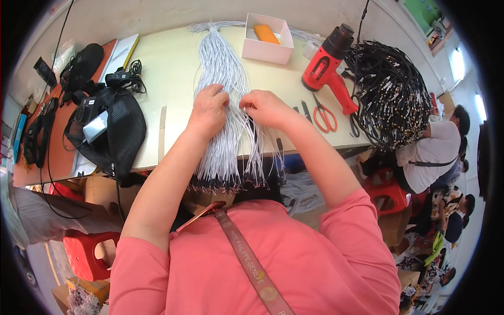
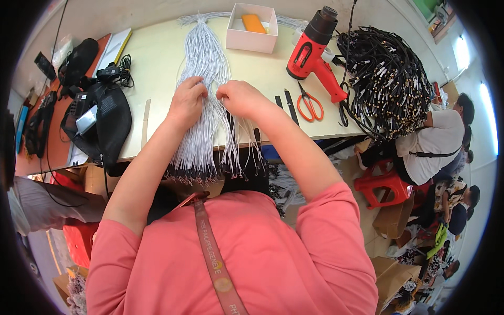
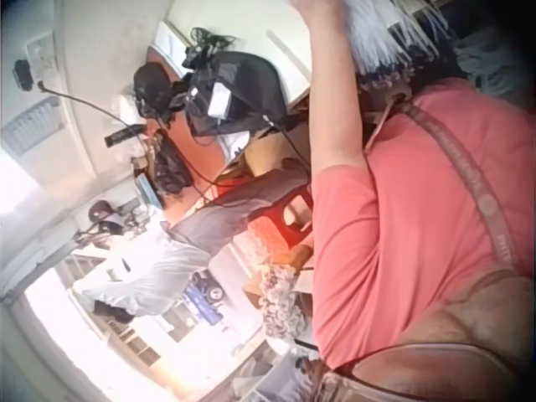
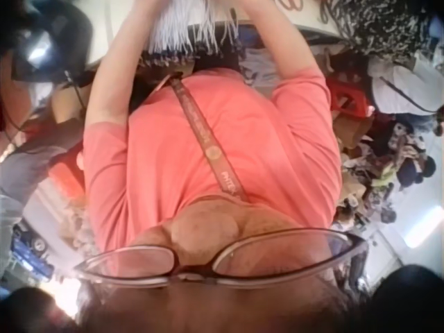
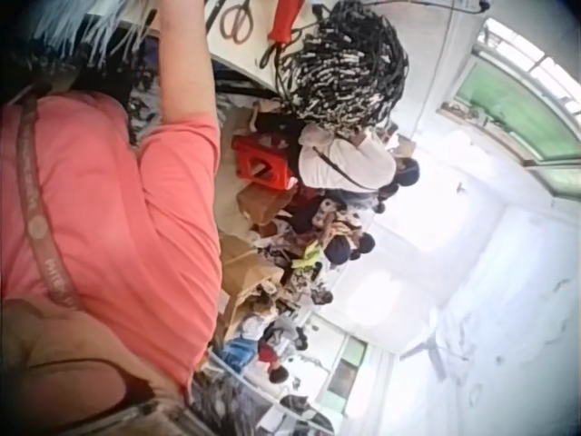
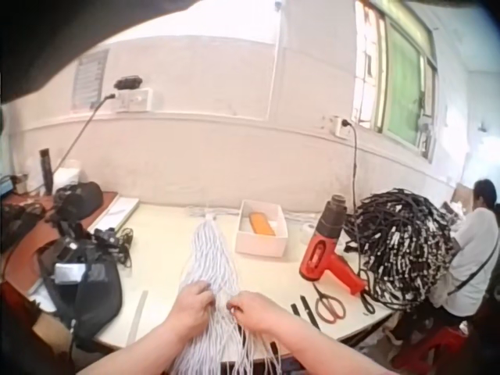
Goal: The person places an adapter onto a wall outlet, puts on eyeglasses, and separates individual strands from a large bundle of wires with ring terminals by hand.
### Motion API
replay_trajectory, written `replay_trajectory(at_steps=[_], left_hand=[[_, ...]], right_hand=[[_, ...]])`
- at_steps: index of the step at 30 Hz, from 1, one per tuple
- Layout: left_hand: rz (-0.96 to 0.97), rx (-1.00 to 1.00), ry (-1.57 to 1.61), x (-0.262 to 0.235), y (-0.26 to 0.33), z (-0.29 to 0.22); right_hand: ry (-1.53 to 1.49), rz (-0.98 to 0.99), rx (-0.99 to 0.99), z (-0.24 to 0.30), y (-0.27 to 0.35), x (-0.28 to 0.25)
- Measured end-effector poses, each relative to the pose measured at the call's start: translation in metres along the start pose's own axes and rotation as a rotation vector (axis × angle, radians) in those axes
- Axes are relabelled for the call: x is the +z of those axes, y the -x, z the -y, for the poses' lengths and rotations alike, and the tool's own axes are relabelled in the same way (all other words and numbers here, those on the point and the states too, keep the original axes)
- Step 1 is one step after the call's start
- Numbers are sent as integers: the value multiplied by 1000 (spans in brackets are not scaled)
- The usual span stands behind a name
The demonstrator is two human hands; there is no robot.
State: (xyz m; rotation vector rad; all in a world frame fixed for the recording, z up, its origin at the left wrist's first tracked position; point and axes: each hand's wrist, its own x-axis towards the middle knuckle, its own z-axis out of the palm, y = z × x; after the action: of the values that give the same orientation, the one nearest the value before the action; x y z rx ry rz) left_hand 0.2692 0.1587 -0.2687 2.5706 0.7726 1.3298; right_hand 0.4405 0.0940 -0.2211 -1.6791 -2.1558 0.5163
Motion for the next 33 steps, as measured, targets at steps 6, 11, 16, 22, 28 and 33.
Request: replay_trajectory(at_steps=[6,11,16,22,28,33], left_hand=[[13,-17,-5,-1,-1,-2],[11,-12,-29,-1,0,-1],[47,-34,-26,-3,-1,-4],[41,-28,-27,-1,-1,-3],[4,-4,-35,1,-2,-2],[-16,7,-22,1,-1,-2]], right_hand=[[120,-78,26,0,-1,6],[105,-13,-21,4,4,3],[58,54,9,7,7,-3],[-147,172,66,10,11,-11],[-260,212,-49,10,18,-12],[-196,201,-117,8,22,-9]])
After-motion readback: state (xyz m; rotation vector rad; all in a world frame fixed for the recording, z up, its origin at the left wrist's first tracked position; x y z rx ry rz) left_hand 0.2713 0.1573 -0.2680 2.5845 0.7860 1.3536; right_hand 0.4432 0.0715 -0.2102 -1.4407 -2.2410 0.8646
